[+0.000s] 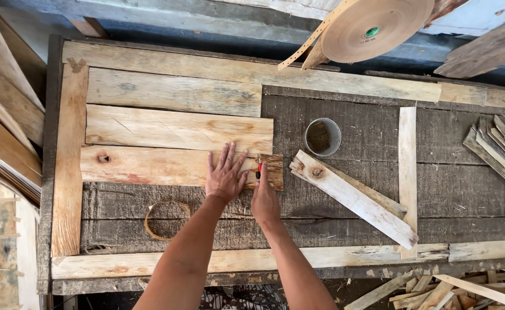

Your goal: The person places thin wood veneer strips onto a board on the workbench, aligns them edge to edge, and uses a red utility knife to trim and score the strips to fit, pressing them flat with the free hand while cutting.

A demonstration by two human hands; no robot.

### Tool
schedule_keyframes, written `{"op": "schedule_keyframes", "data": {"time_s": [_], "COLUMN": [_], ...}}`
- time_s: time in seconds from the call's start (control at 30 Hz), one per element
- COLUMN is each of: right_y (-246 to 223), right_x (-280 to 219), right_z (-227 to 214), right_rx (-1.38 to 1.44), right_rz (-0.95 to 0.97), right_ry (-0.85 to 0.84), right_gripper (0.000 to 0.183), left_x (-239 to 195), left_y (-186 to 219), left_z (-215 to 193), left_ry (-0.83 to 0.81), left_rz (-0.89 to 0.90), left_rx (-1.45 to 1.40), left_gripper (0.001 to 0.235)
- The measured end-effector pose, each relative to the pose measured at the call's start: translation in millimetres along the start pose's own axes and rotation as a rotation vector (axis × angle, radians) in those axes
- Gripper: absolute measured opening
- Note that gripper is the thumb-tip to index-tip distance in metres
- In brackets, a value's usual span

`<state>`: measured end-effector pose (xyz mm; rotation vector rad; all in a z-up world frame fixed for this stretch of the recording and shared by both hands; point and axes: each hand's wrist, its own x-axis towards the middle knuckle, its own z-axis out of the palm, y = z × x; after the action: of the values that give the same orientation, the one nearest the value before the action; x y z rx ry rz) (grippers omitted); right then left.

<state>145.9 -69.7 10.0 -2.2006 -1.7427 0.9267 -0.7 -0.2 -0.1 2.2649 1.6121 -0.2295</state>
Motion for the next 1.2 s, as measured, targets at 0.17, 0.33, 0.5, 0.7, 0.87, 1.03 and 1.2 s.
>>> {"op": "schedule_keyframes", "data": {"time_s": [0.17, 0.33, 0.5, 0.7, 0.87, 1.03, 1.2], "right_y": [1.4, -7.9, 9.2, -55.6, -57.9, -58.5, -60.2], "right_x": [0.8, -0.3, 4.1, 1.3, -4.3, -23.1, -42.5], "right_z": [1.3, -6.7, 9.7, -54.5, -53.5, -53.0, -54.0], "right_rx": [0.016, 0.014, 0.010, -0.068, -0.102, -0.088, -0.066], "right_rz": [-0.003, 0.061, -0.105, 0.155, 0.166, 0.145, 0.187], "right_ry": [0.007, -0.045, 0.101, -0.200, -0.213, -0.196, -0.235], "right_gripper": [0.076, 0.074, 0.077, 0.086, 0.083, 0.087, 0.085], "left_x": [0.1, 0.4, -0.3, -3.2, -0.6, -4.2, -1.5], "left_y": [0.3, 0.1, 0.1, 1.7, 0.4, 1.5, 1.9], "left_z": [3.3, 7.5, 6.7, -1.7, 4.9, 4.4, 3.8], "left_ry": [0.020, 0.056, 0.069, 0.042, 0.061, 0.075, 0.036], "left_rz": [-0.004, -0.006, -0.005, -0.012, -0.008, -0.009, -0.013], "left_rx": [0.003, -0.006, -0.021, -0.011, -0.015, -0.029, -0.014], "left_gripper": [0.064, 0.064, 0.064, 0.064, 0.064, 0.065, 0.063]}}
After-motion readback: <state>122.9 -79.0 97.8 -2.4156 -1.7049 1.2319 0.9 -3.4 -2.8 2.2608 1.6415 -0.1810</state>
